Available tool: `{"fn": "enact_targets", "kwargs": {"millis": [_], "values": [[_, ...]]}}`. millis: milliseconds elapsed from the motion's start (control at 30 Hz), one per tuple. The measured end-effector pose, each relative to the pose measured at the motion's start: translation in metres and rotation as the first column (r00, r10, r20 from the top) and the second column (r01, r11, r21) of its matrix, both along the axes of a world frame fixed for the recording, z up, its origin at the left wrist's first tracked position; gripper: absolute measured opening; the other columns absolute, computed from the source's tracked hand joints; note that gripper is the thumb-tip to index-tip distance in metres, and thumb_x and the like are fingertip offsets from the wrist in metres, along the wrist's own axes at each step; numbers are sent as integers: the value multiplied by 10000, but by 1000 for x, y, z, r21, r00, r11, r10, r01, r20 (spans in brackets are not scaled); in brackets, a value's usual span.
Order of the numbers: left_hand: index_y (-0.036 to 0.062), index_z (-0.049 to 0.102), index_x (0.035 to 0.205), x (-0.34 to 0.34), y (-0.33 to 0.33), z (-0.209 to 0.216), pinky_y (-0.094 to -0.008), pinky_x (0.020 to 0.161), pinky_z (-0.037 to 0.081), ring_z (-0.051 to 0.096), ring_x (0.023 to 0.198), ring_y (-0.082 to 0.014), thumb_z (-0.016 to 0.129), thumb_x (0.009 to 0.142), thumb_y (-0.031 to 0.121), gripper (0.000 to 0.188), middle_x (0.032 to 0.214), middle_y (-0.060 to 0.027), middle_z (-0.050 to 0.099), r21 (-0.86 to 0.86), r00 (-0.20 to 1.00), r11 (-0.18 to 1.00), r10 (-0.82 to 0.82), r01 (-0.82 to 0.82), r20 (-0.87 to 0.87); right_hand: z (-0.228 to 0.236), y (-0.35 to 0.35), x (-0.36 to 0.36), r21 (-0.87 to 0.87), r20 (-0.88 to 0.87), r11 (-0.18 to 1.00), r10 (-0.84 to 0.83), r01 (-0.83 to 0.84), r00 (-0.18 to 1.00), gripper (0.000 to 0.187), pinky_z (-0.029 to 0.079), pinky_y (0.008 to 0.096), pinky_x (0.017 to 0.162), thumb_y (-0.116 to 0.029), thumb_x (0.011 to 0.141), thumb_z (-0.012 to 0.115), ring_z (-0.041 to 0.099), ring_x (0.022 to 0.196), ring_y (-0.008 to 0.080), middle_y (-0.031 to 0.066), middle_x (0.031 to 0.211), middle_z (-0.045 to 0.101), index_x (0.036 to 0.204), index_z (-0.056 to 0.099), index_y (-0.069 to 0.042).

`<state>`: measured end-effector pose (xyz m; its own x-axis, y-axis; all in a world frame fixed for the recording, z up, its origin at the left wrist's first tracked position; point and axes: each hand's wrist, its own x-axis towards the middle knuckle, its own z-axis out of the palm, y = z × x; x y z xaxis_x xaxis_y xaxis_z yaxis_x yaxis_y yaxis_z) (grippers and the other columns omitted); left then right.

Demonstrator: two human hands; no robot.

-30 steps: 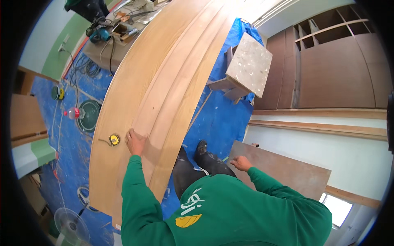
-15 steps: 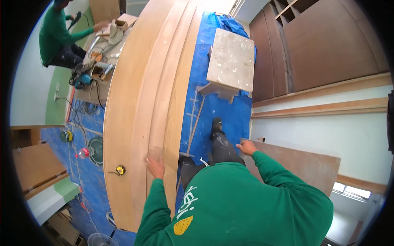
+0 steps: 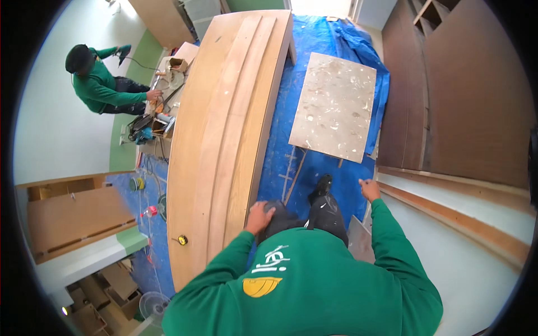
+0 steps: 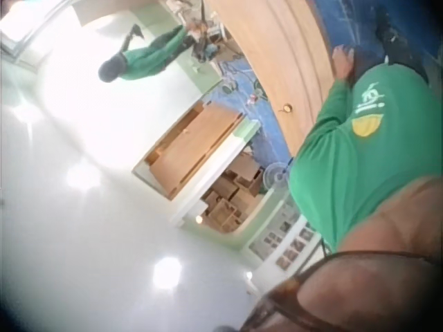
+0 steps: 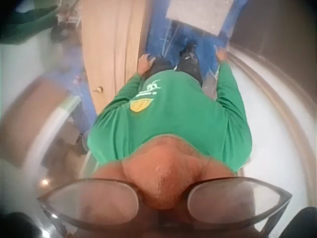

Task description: The person measures a wall and a large wooden panel using a tape measure and pencil. They then use a power drill to fasten a wooden trim piece to the panel. The person continues to measure and mark the panel for further assembly.

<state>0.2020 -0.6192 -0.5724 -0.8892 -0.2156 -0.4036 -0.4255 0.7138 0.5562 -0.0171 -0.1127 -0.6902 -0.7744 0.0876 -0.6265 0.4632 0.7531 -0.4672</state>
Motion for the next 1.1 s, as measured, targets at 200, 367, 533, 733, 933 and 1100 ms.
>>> {"fn": "enact_targets", "kwargs": {"millis": [200,367,533,733,933,1100], "values": [[-45,681,1289,-163,-11,6,-452,937,577,727,1080,-373,786,951,412,577,1156,-248,743,86,989,994,-84,73,120,34,-50,-99,58,-101,996,-65,71,993,551,524,502,1018,-517,959,683,699,1142,449,275,1142,756,1165,774,-15],[-46,667,1328,-316,-14,-67,-469,997,561,710,1162,-412,762,948,488,663,1239,-277,727,110,969,990,-116,94,217,-6,-46,-127,115,-40,970,-213,216,976,735,491,466,1096,-543,960,676,639,1288,440,299,1334,687,1392,636,49],[-125,623,1375,-470,-16,-153,-444,1102,497,649,1296,-372,724,944,608,857,1353,-292,680,214,932,961,92,-176,351,-43,-46,-174,15,-96,904,-425,428,900,860,465,448,1136,-580,954,688,602,1364,405,311,1428,632,1472,550,92],[-123,630,1370,-579,3,-242,-408,1037,507,661,1196,-287,757,907,650,909,1295,-235,700,378,890,829,279,-413,361,-75,-74,-264,-86,-86,858,-512,506,855,833,487,445,1072,-619,947,697,659,1260,405,294,1329,694,1383,624,88],[-119,716,1152,-611,32,-251,-398,935,523,671,1001,-241,776,886,647,813,1102,-158,752,436,828,704,493,-560,267,-82,-73,-305,63,-238,782,-592,620,770,722,503,489,892,-621,956,696,705,962,375,279,996,766,1049,758,92],[-45,713,860,-602,33,-171,-414,799,492,580,828,-214,796,881,623,674,863,-129,696,245,789,758,528,-605,313,33,-92,-311,158,-269,706,-642,691,718,680,456,475,753,-545,995,698,488,741,231,114,760,672,717,663,74]]}}
